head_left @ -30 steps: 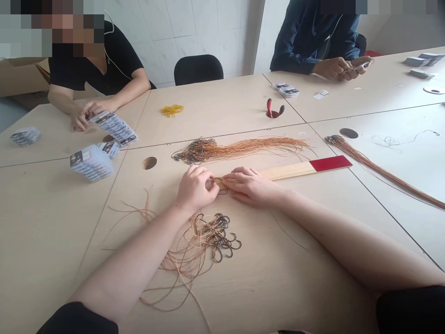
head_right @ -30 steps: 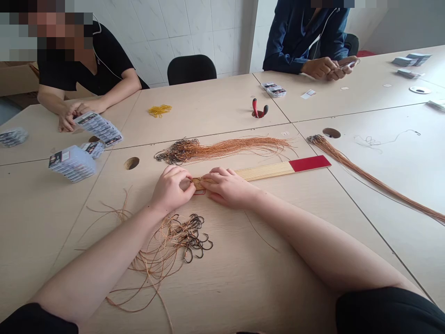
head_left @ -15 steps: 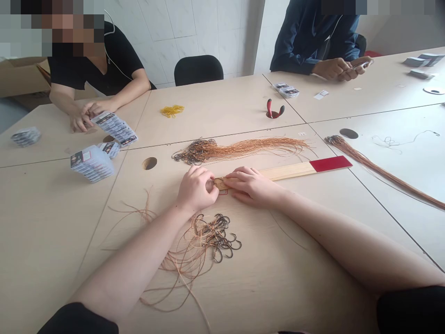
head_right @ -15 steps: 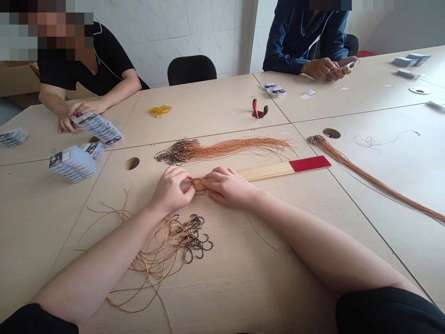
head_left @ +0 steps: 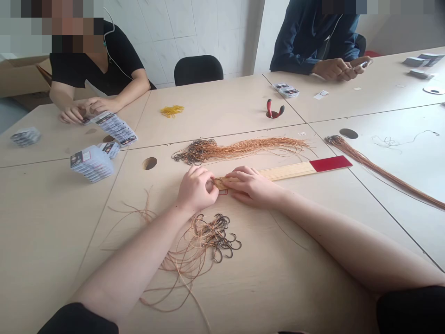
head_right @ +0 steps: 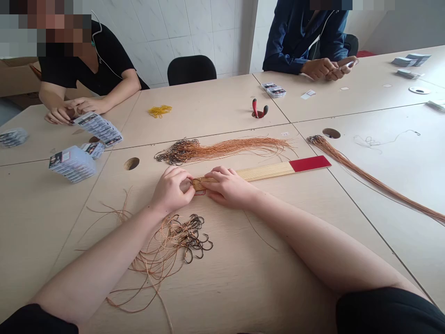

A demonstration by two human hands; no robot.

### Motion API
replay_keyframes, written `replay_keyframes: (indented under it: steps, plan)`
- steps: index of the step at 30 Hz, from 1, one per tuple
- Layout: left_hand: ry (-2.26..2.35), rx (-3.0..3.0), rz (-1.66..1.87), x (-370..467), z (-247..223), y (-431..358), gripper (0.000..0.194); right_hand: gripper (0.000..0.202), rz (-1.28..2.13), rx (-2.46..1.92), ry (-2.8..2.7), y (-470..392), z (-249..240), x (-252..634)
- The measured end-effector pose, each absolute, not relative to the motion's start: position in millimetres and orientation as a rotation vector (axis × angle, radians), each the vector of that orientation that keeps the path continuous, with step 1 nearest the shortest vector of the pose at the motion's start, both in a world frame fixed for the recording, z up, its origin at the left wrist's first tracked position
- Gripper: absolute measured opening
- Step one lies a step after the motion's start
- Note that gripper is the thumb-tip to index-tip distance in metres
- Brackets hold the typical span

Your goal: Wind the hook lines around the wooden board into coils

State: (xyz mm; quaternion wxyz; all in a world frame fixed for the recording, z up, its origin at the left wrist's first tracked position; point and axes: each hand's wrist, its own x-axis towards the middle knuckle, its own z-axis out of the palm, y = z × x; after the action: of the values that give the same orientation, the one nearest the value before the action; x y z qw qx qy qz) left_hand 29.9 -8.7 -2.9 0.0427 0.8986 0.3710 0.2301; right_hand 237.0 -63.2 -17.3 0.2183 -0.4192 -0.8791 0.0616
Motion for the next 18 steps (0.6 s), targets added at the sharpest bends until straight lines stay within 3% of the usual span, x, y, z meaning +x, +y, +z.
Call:
replay_keyframes:
  steps: [18]
  plan:
    - [1.122,2.745,0.705,29.9,-3.8,-7.6,0.015,0.034,0.204,-1.180,-2.434,-63.8,-13.6,237.3]
